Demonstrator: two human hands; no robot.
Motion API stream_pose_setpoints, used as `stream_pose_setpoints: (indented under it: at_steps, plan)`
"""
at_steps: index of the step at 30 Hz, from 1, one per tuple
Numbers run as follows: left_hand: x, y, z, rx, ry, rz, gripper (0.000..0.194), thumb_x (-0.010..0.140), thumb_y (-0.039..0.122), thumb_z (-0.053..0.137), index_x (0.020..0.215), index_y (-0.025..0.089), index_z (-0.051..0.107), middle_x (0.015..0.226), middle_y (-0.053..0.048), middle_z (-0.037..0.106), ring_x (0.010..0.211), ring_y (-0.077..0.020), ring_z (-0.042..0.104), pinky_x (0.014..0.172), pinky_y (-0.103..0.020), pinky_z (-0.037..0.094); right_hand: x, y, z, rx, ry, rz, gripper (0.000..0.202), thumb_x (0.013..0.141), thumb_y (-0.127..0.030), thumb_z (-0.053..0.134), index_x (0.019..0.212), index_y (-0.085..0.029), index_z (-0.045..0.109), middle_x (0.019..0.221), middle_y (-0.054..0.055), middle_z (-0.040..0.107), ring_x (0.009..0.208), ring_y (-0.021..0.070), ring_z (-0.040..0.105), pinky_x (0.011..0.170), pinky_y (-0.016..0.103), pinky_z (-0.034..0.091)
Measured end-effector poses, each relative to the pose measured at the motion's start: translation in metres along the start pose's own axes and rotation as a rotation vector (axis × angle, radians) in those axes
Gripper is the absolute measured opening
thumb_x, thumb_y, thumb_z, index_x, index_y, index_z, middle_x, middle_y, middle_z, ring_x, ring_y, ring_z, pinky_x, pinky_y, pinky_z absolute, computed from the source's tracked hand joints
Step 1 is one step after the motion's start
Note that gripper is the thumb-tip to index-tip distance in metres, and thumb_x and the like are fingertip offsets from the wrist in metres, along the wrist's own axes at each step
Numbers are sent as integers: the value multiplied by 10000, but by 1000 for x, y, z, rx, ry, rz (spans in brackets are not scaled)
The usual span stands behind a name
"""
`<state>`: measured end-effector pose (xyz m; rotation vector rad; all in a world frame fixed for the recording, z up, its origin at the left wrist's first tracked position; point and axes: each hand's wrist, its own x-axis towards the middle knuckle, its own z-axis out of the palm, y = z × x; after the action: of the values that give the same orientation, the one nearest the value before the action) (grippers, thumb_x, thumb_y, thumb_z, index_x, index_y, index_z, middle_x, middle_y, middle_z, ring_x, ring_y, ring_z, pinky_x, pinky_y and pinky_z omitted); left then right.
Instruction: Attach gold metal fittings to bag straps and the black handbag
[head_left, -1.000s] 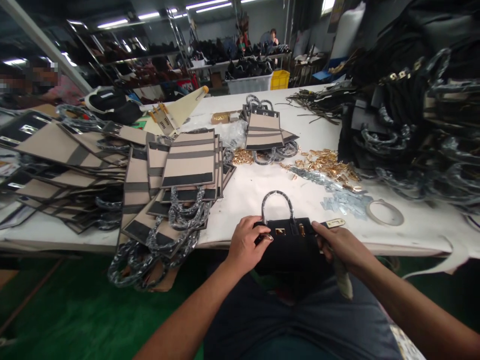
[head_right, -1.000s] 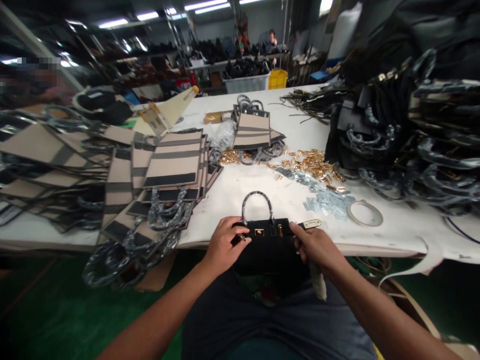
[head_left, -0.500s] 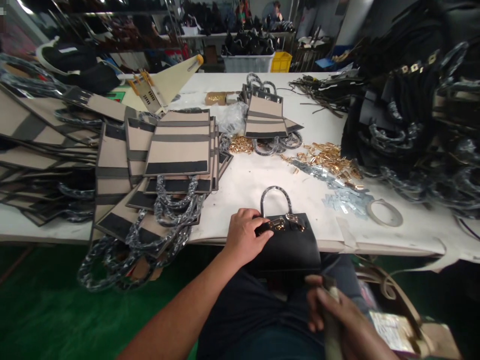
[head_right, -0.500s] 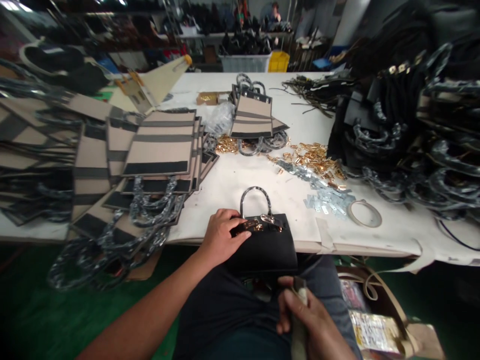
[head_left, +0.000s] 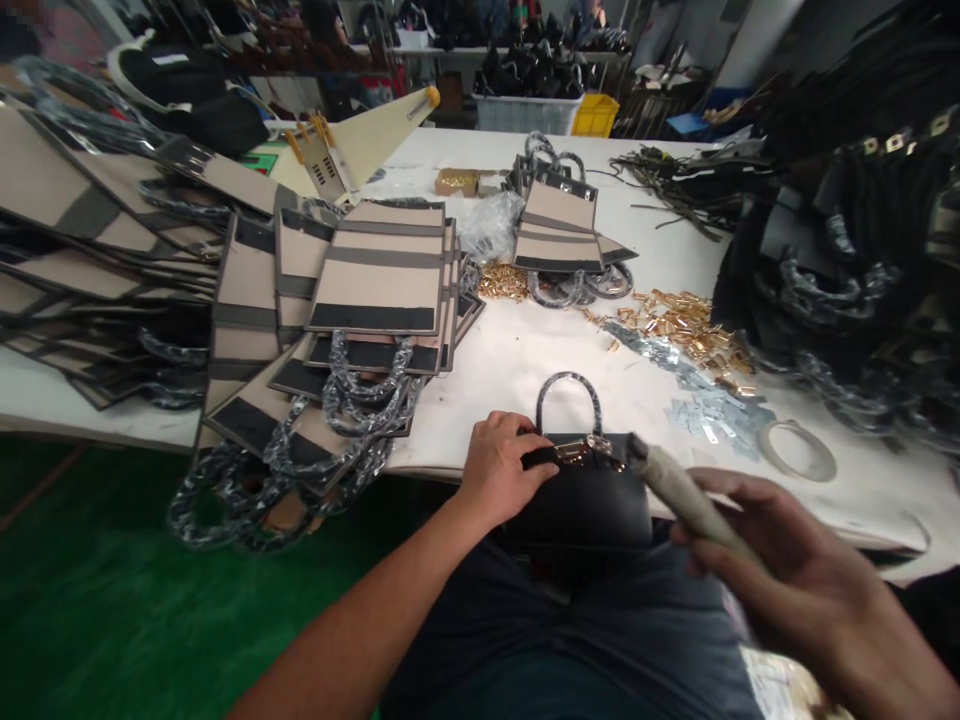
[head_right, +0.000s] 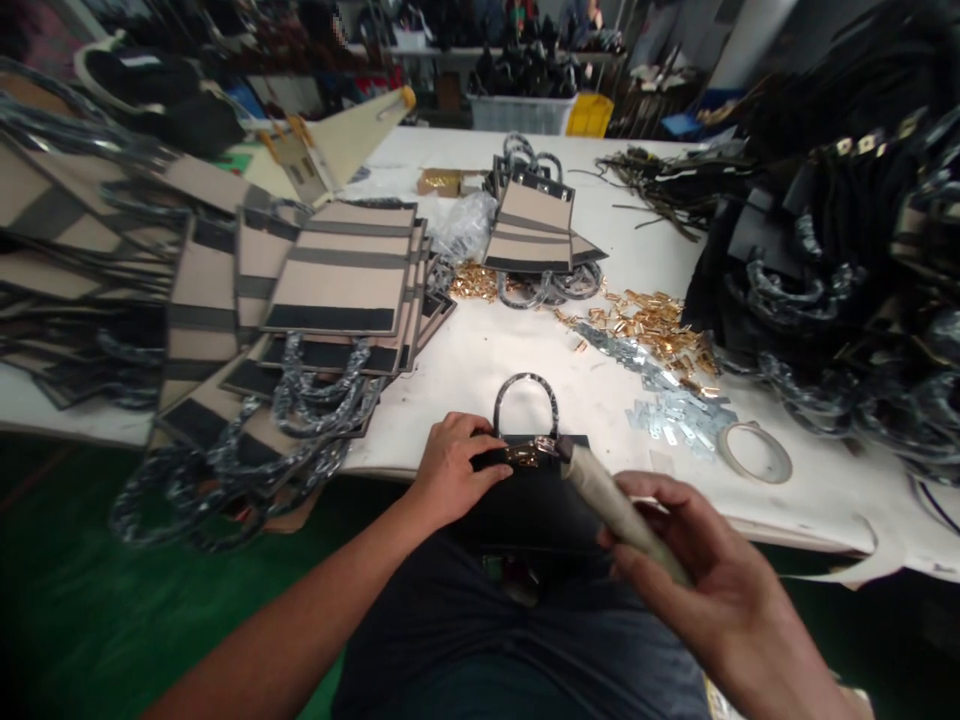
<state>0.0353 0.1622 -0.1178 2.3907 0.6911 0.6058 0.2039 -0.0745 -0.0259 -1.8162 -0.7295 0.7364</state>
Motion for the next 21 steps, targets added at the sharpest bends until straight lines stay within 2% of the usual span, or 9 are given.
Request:
stream_pose_setpoints:
  at_steps: [3,7,10,13,15,18,21]
  plan:
    - [-3,-1,1,-12,55,37,271,761,278,951,1005,285,834,1123,-53,703,1106,-292,600,924,-481,499,27,-18,-10,-28,70,-83,597,783,-509,911,1322,-322,736,1064,95,804,832,324,780,729,379,692]
    - [-6,-2,1,6,70,127,186,812,255,906,981,283,833,1089,-56,716,1084,-286,579,924,-472,493,68,-30,4,-35,72,-139,496,762,-546,934,1161,-274,824,1209,102,775,860,305,766,711,380,685]
    - [-7,-5,2,10,65,182,152,843,211,856,971,289,829,1078,-43,740,1104,-292,560,934,-474,485,97,-26,23,156,95,-144,451,781,-483,952,1121,-229,799,986,90,794,686,244,734,592,347,648]
    - [-7,-8,2,1,65,215,223,840,139,807,1011,280,827,1076,-47,728,1091,-282,551,925,-459,489,121,-17,39,391,133,-170,451,745,-390,988,1107,-235,771,759,3,706,540,173,629,463,274,539]
    - [-6,-9,2,2,58,221,250,849,118,770,1029,282,826,1076,-55,713,1083,-276,551,929,-452,493,136,-14,48,520,162,-160,401,724,-352,998,1033,-233,771,716,-24,644,517,136,562,428,235,474]
    - [-6,-10,2,3,29,208,242,872,127,735,1025,292,824,1092,-63,700,1101,-275,557,945,-451,495,155,-13,57,631,183,-101,400,679,-315,1023,976,-233,767,715,-35,606,566,125,544,471,209,486]
    - [-6,-12,2,-1,9,197,246,876,136,724,1037,295,819,1119,-65,695,1118,-277,561,951,-453,494,165,-14,60,684,86,11,498,635,-317,1041,1042,-252,761,744,-37,615,626,142,564,578,231,558]
